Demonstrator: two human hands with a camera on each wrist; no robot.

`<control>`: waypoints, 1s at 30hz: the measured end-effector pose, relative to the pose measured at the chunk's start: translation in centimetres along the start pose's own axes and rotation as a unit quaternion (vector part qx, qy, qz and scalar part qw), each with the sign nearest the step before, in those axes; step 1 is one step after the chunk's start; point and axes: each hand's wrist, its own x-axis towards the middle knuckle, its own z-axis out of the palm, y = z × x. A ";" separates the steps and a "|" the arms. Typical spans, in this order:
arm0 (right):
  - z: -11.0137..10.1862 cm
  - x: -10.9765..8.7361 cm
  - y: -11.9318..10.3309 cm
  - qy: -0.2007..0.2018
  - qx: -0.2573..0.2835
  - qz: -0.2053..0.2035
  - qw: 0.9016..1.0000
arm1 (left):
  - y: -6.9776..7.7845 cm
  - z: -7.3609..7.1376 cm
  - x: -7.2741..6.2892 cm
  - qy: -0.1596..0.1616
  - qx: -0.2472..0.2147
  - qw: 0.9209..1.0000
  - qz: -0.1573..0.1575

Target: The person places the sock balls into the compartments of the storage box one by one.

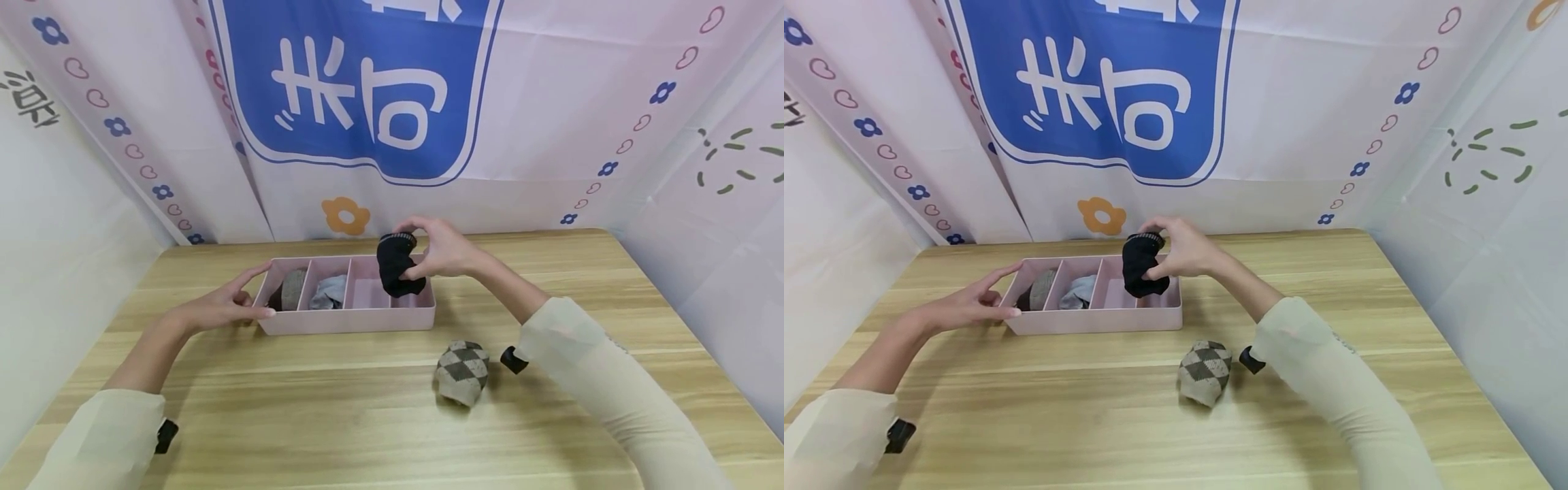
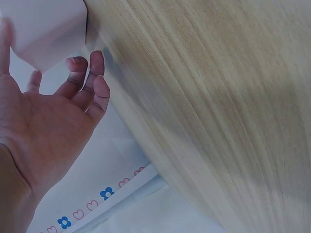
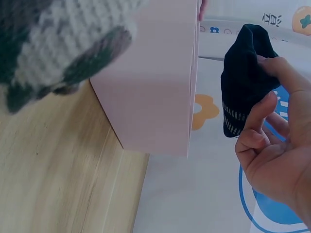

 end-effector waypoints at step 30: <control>2.7 2.7 -0.5 -0.038 -0.027 0.003 0.999 | -0.2 -0.1 0.2 -0.001 -0.002 1.000 0.001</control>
